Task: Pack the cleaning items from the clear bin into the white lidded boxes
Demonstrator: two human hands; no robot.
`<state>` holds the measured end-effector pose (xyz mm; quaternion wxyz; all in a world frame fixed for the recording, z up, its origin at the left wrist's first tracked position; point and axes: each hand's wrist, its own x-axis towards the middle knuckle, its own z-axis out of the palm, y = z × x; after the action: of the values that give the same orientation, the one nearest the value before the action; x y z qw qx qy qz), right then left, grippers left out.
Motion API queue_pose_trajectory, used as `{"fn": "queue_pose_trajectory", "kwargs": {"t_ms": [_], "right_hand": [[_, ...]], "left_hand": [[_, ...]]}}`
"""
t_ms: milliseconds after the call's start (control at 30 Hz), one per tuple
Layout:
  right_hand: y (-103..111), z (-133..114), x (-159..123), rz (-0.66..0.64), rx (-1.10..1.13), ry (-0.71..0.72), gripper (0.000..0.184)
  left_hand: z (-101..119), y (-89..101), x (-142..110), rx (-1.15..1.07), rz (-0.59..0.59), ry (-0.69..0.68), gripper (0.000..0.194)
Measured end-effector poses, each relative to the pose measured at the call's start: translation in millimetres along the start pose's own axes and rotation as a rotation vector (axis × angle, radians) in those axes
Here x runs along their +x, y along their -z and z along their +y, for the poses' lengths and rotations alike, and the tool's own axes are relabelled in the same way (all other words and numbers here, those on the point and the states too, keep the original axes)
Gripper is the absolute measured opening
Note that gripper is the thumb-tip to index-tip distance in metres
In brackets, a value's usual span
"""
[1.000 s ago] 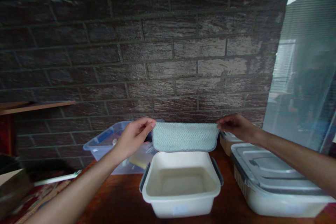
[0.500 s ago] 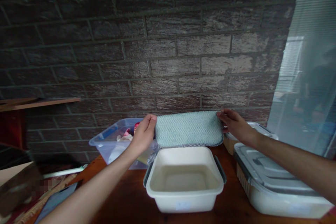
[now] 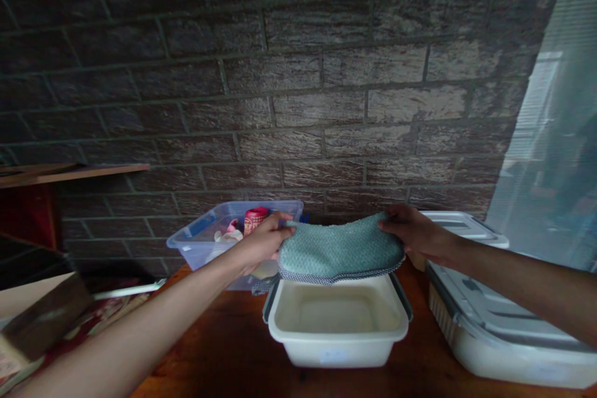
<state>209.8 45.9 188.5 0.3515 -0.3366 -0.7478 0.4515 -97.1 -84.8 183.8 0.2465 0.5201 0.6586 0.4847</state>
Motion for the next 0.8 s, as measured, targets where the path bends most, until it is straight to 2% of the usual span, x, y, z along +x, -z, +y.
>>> {"fn": "queue_pose_trajectory", "kwargs": {"t_ms": [133,300,500,667,800], "right_hand": [[1,2,-6,-0.119,-0.004,-0.074,0.025],[-10,6,-4,-0.288,-0.225,-0.102,0.014],[-34,19,2,-0.346,-0.395,-0.099,0.011],[-47,31,1,-0.417,-0.541,-0.075,0.015],[-58,35,1,-0.439,-0.697,0.023,0.017]], "left_hand": [[0,9.9,-18,0.001,-0.149,0.08,0.046],[-3,4.3,-27,0.23,-0.255,-0.086,0.045],[-9,-19.0,-20,0.575,-0.266,-0.308,0.036],[-18,-31.2,-19,0.729,-0.341,-0.36,0.039],[-33,-35.2,-22,0.791,-0.39,-0.398,0.042]]}}
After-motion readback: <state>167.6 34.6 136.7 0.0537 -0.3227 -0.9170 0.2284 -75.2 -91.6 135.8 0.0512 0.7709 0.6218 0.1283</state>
